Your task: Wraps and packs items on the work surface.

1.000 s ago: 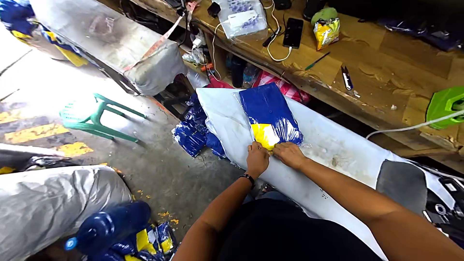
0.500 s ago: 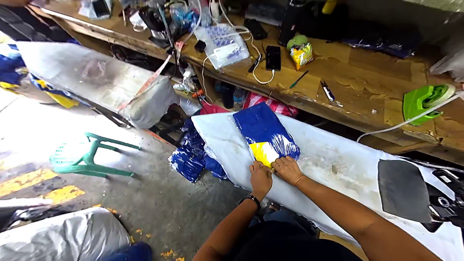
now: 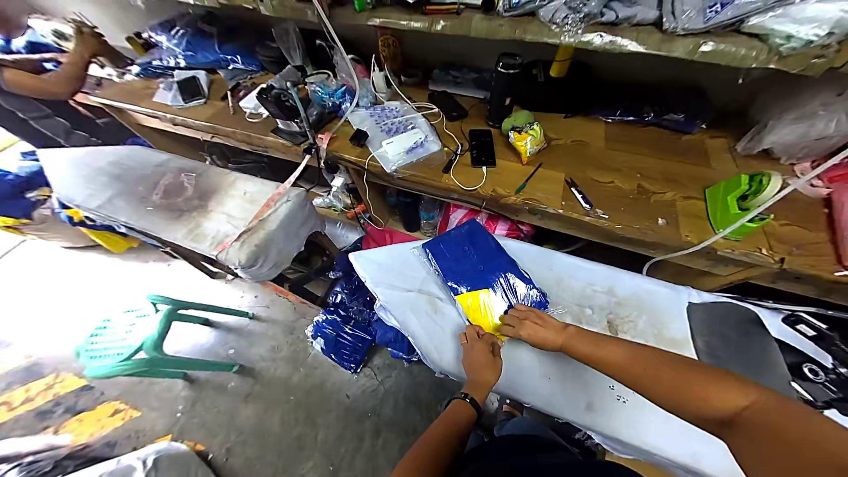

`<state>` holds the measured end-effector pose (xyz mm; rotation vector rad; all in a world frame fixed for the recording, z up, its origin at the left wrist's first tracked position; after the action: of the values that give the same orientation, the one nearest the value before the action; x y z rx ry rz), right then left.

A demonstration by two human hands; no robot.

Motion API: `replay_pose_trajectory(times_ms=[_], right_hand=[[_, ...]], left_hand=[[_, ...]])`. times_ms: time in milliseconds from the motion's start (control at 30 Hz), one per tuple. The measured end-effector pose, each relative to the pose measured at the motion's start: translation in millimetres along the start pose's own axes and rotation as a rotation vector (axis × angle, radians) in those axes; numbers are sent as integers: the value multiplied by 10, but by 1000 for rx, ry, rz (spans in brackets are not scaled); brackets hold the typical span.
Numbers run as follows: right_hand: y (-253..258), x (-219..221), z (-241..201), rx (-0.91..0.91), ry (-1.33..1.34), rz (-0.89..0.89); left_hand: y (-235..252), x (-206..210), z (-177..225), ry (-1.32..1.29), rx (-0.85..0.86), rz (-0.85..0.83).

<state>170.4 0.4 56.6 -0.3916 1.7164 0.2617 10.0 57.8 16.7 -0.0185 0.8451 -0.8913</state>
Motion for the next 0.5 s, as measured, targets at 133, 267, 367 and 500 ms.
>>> replay_pose_trajectory(times_ms=[133,267,367,500], right_hand=[[291,-245,162,-94,92,-163],[605,-374,464,45,22,-148],[810,-517,852,270,31,-63],[807,-652,1335,702,230,129]], left_hand=[[13,-38,18,-24,28,18],[1,-15,-13,-37,50,28],[17,11,-47,-77,63,58],[3,51,-135,-152,84,69]])
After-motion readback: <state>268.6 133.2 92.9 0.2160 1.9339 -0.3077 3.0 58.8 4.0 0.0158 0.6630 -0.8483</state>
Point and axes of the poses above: each hand's wrist, its own y-axis towards the middle knuckle, its own x-axis out of the palm, z = x × y, the point moved 2 cm from there along y, towards the middle knuckle, and after that the axes turned 1 degree about -z, right-handed, at the moved point
